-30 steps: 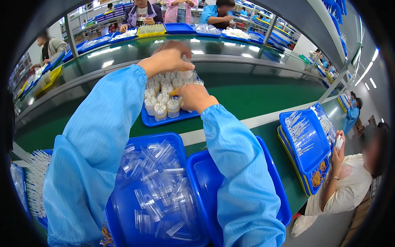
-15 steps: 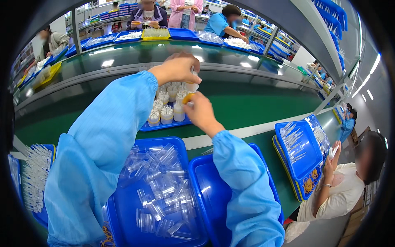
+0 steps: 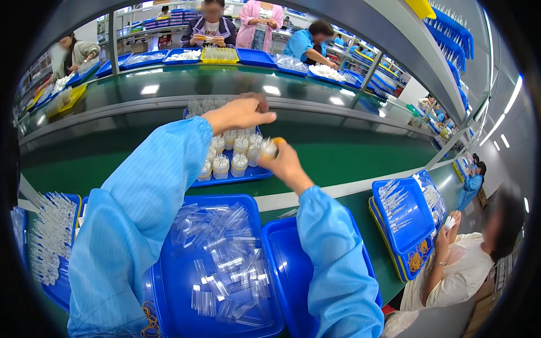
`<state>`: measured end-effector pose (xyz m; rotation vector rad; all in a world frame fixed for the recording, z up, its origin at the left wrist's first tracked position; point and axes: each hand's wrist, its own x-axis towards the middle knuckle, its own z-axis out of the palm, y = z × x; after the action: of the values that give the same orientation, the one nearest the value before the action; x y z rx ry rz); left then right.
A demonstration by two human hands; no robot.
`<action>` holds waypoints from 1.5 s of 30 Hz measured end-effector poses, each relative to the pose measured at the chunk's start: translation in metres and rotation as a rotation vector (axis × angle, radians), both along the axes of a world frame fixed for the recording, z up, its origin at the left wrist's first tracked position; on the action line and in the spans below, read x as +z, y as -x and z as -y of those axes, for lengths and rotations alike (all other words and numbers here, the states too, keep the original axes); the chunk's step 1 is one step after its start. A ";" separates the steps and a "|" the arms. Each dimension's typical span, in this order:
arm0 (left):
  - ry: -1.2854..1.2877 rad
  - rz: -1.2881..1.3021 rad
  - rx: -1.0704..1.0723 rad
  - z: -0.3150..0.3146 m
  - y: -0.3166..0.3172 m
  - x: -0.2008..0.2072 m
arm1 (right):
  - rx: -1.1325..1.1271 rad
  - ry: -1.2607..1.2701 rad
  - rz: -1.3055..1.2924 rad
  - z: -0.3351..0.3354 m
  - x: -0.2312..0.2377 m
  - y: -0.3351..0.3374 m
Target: The person assembles medical supplies at a factory workstation. They pick up white cylindrical components and clear plastic tubes, insert the tubes into the cylinders, and secure them with rubber bands. The person uses scissors to trim the excess length of the rubber bands after securing the components.
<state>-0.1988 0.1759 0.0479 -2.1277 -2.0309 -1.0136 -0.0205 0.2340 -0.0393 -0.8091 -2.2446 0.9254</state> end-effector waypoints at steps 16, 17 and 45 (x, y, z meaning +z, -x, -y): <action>-0.086 -0.280 0.174 0.104 -0.013 -0.055 | -0.161 -0.274 0.326 0.057 0.011 0.033; -0.141 -0.316 0.174 0.114 -0.015 -0.048 | -0.185 -0.311 0.300 0.059 0.011 0.032; 0.162 -0.290 0.019 0.592 -0.038 0.021 | -0.307 -0.341 0.045 0.185 0.065 0.004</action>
<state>-0.1612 -0.4166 0.0690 -2.1728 -2.0447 -0.5146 -0.0246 0.0486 0.0253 -0.9819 -2.1531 0.3719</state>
